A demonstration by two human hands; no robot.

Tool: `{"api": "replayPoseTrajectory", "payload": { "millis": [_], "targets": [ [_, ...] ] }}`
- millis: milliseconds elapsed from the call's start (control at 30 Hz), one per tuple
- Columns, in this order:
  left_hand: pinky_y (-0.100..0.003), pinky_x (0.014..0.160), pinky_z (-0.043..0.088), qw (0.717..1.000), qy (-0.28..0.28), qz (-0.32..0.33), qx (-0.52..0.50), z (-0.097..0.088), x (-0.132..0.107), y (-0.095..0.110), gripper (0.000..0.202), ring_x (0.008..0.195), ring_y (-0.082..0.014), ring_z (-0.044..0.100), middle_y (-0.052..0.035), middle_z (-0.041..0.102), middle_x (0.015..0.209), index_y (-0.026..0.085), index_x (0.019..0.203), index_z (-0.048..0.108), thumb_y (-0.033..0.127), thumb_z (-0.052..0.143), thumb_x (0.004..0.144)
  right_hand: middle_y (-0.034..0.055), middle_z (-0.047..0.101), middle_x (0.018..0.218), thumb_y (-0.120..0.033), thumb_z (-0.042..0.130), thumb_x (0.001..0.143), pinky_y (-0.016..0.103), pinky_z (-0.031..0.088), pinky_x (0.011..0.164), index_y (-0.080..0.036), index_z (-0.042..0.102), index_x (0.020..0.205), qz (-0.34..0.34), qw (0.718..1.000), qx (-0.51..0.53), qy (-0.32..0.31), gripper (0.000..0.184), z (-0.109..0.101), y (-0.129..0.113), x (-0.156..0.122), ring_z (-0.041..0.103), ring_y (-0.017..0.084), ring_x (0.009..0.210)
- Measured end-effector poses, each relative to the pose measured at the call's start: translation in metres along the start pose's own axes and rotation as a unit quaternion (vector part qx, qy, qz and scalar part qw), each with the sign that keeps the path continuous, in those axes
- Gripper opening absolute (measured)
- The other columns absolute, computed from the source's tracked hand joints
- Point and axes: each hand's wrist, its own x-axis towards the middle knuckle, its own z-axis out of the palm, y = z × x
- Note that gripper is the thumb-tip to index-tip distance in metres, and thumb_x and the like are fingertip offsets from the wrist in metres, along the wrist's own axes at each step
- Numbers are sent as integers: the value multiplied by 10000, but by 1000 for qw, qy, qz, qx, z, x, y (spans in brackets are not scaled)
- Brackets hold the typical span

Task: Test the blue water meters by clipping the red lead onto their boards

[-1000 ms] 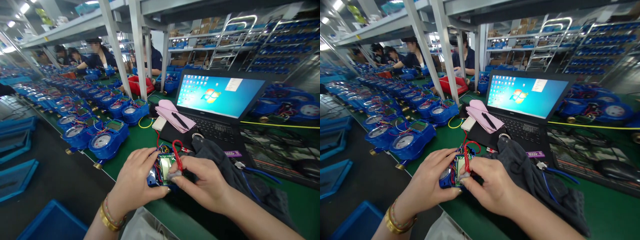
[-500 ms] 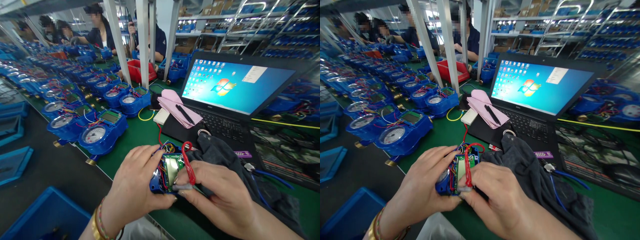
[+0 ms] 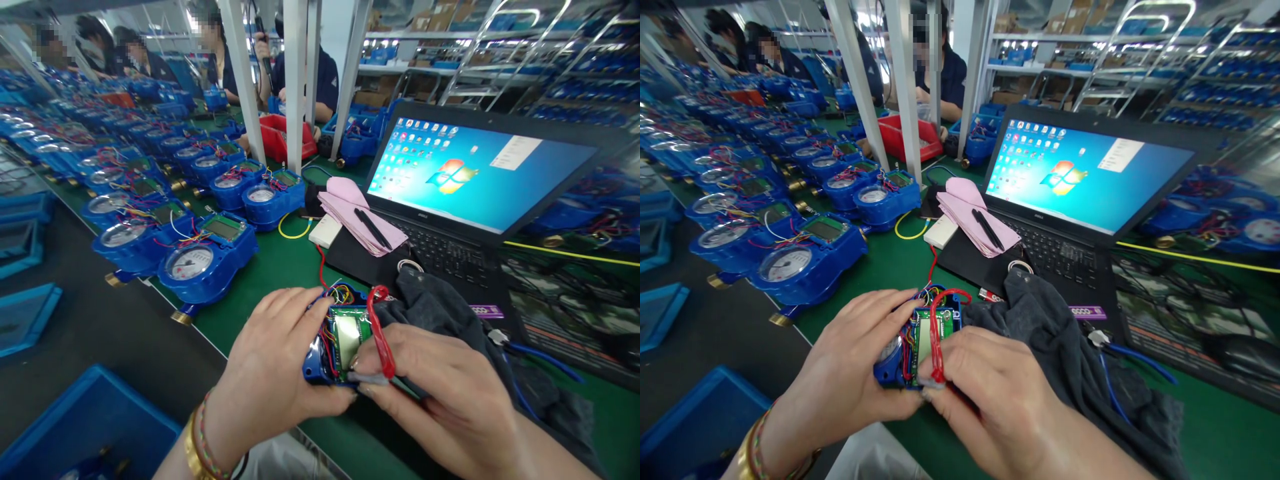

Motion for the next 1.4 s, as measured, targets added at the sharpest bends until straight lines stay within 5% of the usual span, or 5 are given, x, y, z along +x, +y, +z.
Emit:
{"api": "replayPoseTrajectory", "payload": {
  "millis": [467,1400],
  "targets": [
    [-523,938,487,1000,-12,0,1,0,-2,-2,690,1096,-318,573,-157,601,1234,89,1189,572,373,688,572,66,654,773,-57,569,861,286,520,614,-139,575,949,-22,998,-22,-48,121,2,-3,1,615,175,702],
    [-527,920,518,999,-7,27,43,1,-4,-4,661,1076,-327,600,-202,618,1194,47,1156,602,312,607,550,63,640,769,-89,523,901,258,496,593,-134,573,924,-46,999,-18,-23,72,10,4,0,573,149,669]
  ]
}}
